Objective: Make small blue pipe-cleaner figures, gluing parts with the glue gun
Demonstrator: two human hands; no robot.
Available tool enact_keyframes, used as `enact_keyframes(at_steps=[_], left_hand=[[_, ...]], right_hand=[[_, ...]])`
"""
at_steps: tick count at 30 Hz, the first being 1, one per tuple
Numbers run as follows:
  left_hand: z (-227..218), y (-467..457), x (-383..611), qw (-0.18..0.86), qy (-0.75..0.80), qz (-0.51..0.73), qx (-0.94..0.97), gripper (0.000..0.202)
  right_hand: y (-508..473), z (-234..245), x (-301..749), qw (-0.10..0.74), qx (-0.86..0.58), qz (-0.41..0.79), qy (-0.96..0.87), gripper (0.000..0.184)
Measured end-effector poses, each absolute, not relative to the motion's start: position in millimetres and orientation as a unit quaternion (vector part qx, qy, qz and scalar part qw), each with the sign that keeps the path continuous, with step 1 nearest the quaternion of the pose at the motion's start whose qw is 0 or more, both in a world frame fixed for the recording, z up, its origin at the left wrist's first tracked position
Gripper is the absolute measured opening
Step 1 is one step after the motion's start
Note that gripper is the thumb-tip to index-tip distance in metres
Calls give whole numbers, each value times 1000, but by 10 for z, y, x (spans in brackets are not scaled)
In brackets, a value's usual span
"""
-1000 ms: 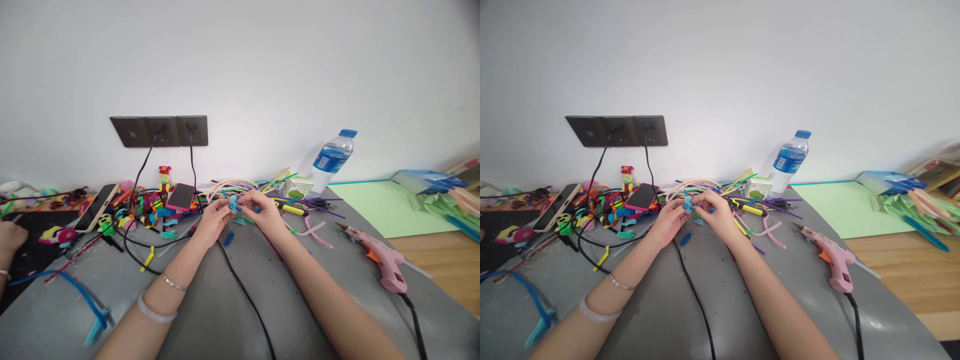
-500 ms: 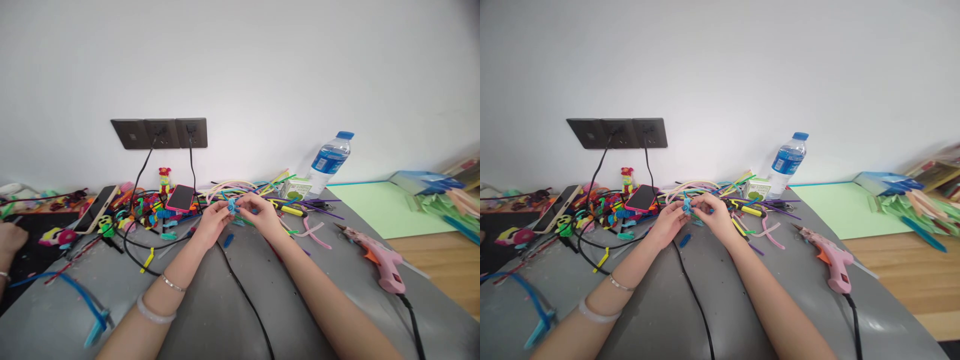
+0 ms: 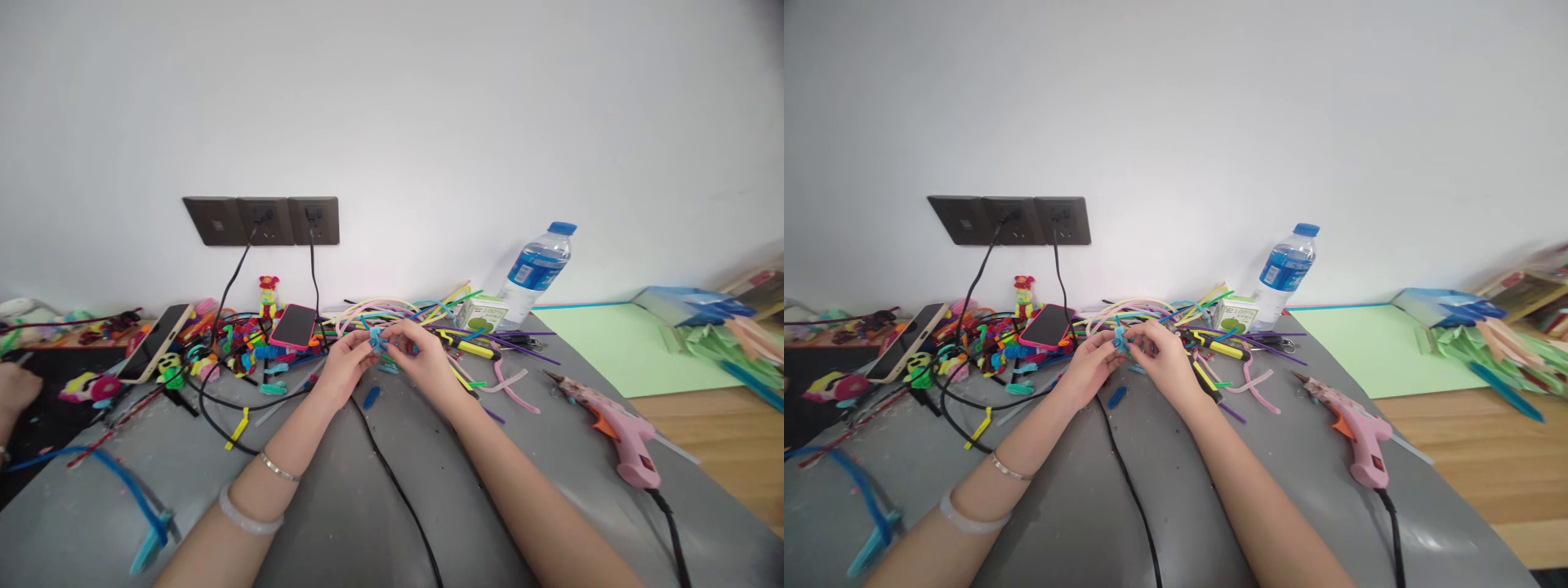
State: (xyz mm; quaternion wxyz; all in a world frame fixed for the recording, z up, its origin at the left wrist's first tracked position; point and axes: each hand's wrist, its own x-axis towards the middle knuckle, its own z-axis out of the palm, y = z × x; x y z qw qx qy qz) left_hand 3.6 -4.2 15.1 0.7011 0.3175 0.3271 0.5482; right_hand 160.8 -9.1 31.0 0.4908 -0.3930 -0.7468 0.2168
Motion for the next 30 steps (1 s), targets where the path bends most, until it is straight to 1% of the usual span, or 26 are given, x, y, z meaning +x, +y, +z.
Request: enact_keyframes(at_steps=[10,26,30], left_hand=[[172,-60,37,690,333,550,332,30],[160,-57,55,684,336,557,331,31],[149,-59,52,683,330,560,333,30]], right_hand=[[-95,298,1616,482,-390,189,-762,17],[-110,282,1604,468,-399,178,-769,14],[-121,287,1602,465,-409,176,-765,19]])
